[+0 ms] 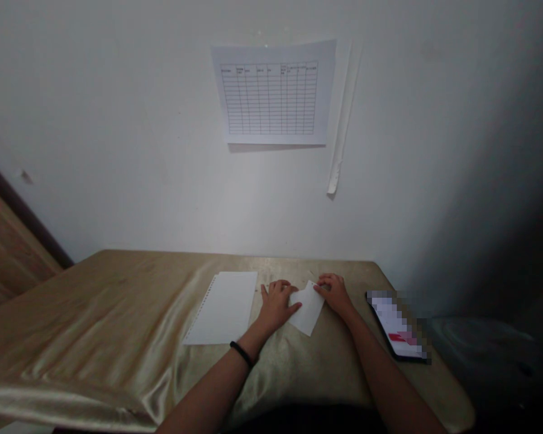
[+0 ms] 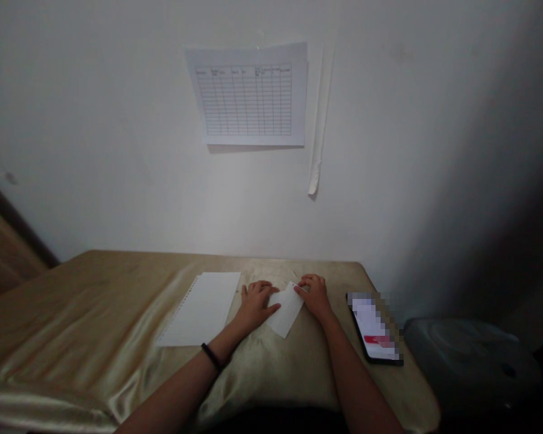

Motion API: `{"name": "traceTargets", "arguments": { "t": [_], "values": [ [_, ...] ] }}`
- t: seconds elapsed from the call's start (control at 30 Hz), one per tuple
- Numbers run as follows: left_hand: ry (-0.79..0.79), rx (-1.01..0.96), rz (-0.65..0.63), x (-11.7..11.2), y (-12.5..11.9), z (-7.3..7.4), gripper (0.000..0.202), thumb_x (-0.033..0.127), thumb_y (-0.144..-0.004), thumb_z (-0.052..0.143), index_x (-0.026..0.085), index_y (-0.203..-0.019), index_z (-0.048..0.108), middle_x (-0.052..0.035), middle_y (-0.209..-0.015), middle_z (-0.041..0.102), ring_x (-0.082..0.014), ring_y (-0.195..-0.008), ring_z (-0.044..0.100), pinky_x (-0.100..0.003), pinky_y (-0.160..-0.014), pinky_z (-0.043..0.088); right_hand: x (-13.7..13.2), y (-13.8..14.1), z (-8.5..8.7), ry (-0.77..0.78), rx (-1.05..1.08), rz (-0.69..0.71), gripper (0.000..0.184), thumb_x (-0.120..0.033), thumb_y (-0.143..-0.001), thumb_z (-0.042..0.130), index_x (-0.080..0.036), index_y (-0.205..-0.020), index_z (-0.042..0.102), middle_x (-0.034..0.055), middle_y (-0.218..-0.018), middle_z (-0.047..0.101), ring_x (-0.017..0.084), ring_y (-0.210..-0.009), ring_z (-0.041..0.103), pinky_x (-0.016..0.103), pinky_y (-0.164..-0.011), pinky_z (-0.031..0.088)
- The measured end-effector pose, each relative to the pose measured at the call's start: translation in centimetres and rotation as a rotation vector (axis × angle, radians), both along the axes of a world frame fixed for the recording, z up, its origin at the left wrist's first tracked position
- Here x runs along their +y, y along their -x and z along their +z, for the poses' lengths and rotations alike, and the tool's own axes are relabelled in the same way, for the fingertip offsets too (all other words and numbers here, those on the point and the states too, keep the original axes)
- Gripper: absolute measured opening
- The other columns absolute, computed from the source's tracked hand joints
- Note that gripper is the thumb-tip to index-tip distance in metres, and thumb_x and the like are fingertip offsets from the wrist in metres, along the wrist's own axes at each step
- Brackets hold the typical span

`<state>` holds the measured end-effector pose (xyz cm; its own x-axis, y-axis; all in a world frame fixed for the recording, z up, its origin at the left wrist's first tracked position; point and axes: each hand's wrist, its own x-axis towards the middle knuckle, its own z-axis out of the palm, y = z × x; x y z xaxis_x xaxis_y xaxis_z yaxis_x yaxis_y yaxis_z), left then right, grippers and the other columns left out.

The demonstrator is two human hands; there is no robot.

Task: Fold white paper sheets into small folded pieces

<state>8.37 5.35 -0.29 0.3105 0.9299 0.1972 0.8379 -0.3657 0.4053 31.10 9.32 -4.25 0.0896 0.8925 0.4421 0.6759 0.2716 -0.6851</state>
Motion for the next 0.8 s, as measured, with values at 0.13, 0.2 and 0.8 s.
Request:
{"name": "traceTargets", "arguments": {
  "t": [0.13,0.2,0.8],
  "values": [
    [0.004,0.007,0.007,0.0,0.0,0.1,0.04,0.043,-0.087,0.066,0.032,-0.125,0.062,-0.0073,-0.136,0.054,-0.0312,-0.132,0.042,-0.067,-0.115,0.013,-0.1,-0.1,0.1,-0.005,0.03,-0.01,0.011,-0.033,-0.074,0.069,-0.022,-0.075,0.073,0.0073,-0.105,0.071,0.026,-0.112,0.057,0.041,-0.102,0.042],
    [0.009,0.012,0.018,-0.1,-0.1,0.2,0.042,0.042,-0.087,0.065,0.031,-0.127,0.06,-0.0076,-0.136,0.054,-0.0307,-0.132,0.042,-0.066,-0.115,0.014,-0.1,-0.2,0.1,-0.014,0.049,-0.021,0.014,-0.035,-0.075,0.068,-0.022,-0.076,0.072,0.0073,-0.103,0.072,0.025,-0.108,0.058,0.041,-0.1,0.043],
    [-0.057,0.011,0.054,0.1,0.4,-0.1,0.045,0.043,-0.089,0.063,0.03,-0.132,0.056,-0.0081,-0.135,0.055,-0.0306,-0.13,0.044,-0.061,-0.115,0.017,-1.6,-1.3,3.0,-0.19,0.252,-0.3,0.04,-0.054,-0.093,0.043,-0.02,-0.101,0.062,0.011,-0.101,0.07,0.026,-0.096,0.064,0.036,-0.084,0.048]
  ]
}}
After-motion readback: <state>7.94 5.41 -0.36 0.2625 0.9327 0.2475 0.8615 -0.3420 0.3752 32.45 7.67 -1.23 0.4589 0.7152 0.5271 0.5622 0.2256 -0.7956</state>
